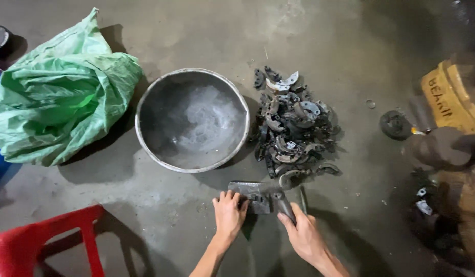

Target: Sorting and repairing motorcycle brake shoes using pliers and a hammer

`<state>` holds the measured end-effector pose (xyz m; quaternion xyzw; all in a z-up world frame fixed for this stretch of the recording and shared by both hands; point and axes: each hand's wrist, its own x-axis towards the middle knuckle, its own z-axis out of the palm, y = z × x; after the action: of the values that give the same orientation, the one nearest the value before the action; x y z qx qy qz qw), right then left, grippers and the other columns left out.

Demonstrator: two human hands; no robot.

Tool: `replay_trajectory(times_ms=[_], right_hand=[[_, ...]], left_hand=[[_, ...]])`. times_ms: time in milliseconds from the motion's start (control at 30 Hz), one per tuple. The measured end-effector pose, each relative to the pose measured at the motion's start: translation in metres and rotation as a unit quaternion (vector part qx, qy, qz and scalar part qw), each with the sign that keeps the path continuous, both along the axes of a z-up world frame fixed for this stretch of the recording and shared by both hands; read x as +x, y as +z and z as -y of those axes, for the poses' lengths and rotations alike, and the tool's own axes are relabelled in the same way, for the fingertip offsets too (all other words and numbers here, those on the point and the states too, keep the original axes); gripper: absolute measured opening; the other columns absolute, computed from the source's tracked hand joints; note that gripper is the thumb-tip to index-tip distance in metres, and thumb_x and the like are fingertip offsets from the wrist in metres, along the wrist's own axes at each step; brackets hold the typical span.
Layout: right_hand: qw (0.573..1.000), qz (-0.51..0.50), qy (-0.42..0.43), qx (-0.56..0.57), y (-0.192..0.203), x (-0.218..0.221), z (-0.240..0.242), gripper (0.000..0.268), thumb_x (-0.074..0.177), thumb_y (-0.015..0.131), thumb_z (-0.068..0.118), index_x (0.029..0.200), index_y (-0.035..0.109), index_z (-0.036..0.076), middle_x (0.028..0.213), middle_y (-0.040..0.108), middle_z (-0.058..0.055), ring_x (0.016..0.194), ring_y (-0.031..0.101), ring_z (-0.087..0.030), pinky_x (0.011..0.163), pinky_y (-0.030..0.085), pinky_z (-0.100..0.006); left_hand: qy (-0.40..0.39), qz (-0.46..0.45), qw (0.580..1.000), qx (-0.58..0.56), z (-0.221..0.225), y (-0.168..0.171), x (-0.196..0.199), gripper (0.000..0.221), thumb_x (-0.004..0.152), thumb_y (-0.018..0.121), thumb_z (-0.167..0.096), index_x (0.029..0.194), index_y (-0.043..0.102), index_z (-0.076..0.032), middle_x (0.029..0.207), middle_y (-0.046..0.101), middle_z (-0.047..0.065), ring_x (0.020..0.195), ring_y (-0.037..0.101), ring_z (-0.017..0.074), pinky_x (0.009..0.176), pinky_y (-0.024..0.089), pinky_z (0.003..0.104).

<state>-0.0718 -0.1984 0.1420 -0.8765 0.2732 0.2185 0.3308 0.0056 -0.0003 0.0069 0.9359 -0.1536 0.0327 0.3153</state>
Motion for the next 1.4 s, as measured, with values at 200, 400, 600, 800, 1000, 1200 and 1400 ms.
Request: replay_trajectory(times_ms=[200, 400, 600, 800, 1000, 1200, 1400], right_hand=[[0.909, 0.407, 0.063, -0.067, 0.005, 0.008, -0.023, 0.021, 0.088, 0.071, 0.018, 0.089, 0.067, -0.003, 0.069, 0.077, -0.01, 0.043, 0.069, -0.023, 0.039, 0.05, -0.037], [0.975, 0.069, 0.206, -0.036, 0.002, 0.034, -0.023, 0.016, 0.1, 0.061, 0.021, 0.097, 0.053, 0.007, 0.058, 0.066, -0.007, 0.037, 0.057, -0.018, 0.038, 0.046, -0.039], [0.903, 0.422, 0.076, -0.038, 0.019, 0.022, -0.036, 0.024, 0.093, 0.066, 0.017, 0.081, 0.054, 0.001, 0.058, 0.064, -0.01, 0.037, 0.052, -0.021, 0.036, 0.041, -0.037], [0.976, 0.007, 0.217, -0.029, -0.01, 0.037, -0.018, 0.016, 0.105, 0.056, 0.022, 0.103, 0.054, 0.007, 0.064, 0.065, -0.004, 0.036, 0.05, -0.011, 0.028, 0.042, -0.028], [0.932, 0.359, 0.047, -0.018, 0.072, 0.033, -0.036, 0.035, 0.088, 0.07, 0.011, 0.119, 0.061, -0.003, 0.074, 0.077, -0.011, 0.044, 0.065, -0.019, 0.041, 0.049, -0.034], [0.926, 0.337, 0.135, -0.1, -0.062, 0.002, -0.006, 0.024, 0.091, 0.073, 0.016, 0.082, 0.054, 0.005, 0.052, 0.052, -0.005, 0.033, 0.041, -0.019, 0.033, 0.034, -0.038], [0.987, 0.158, 0.009, -0.001, 0.037, 0.011, -0.022, 0.023, 0.095, 0.063, 0.022, 0.116, 0.059, 0.014, 0.069, 0.076, -0.009, 0.041, 0.062, -0.022, 0.039, 0.044, -0.041]], left_hand=[[0.008, -0.041, 0.999, -0.032, 0.0, -0.003, -0.005, 0.021, 0.082, 0.078, -0.028, 0.08, 0.065, -0.011, 0.091, 0.061, 0.008, 0.084, 0.054, 0.0285, 0.08, 0.038, 0.043], [-0.001, -0.048, 0.998, -0.049, 0.003, -0.004, 0.0, 0.018, 0.081, 0.077, -0.023, 0.089, 0.066, -0.01, 0.102, 0.062, 0.009, 0.089, 0.054, 0.028, 0.084, 0.037, 0.043], [0.015, -0.023, 0.997, -0.076, 0.004, -0.008, -0.001, 0.018, 0.076, 0.081, -0.021, 0.087, 0.07, -0.012, 0.095, 0.063, 0.005, 0.085, 0.055, 0.0254, 0.08, 0.038, 0.041], [-0.013, -0.057, 0.997, -0.06, 0.002, 0.006, -0.001, 0.019, 0.077, 0.077, -0.018, 0.094, 0.073, -0.01, 0.098, 0.061, 0.009, 0.086, 0.053, 0.0251, 0.08, 0.037, 0.039], [0.016, -0.055, 0.996, -0.068, 0.006, -0.004, -0.004, 0.017, 0.081, 0.079, -0.026, 0.087, 0.072, -0.012, 0.097, 0.064, 0.005, 0.085, 0.054, 0.0249, 0.081, 0.037, 0.04], [0.013, -0.047, 0.997, -0.065, 0.009, -0.003, -0.004, 0.019, 0.079, 0.08, -0.025, 0.086, 0.07, -0.011, 0.096, 0.064, 0.007, 0.085, 0.053, 0.0265, 0.08, 0.037, 0.041], [0.038, -0.045, 0.998, -0.03, 0.007, -0.005, -0.01, 0.028, 0.081, 0.081, -0.029, 0.084, 0.065, -0.007, 0.094, 0.064, 0.01, 0.083, 0.055, 0.0278, 0.081, 0.039, 0.042]])
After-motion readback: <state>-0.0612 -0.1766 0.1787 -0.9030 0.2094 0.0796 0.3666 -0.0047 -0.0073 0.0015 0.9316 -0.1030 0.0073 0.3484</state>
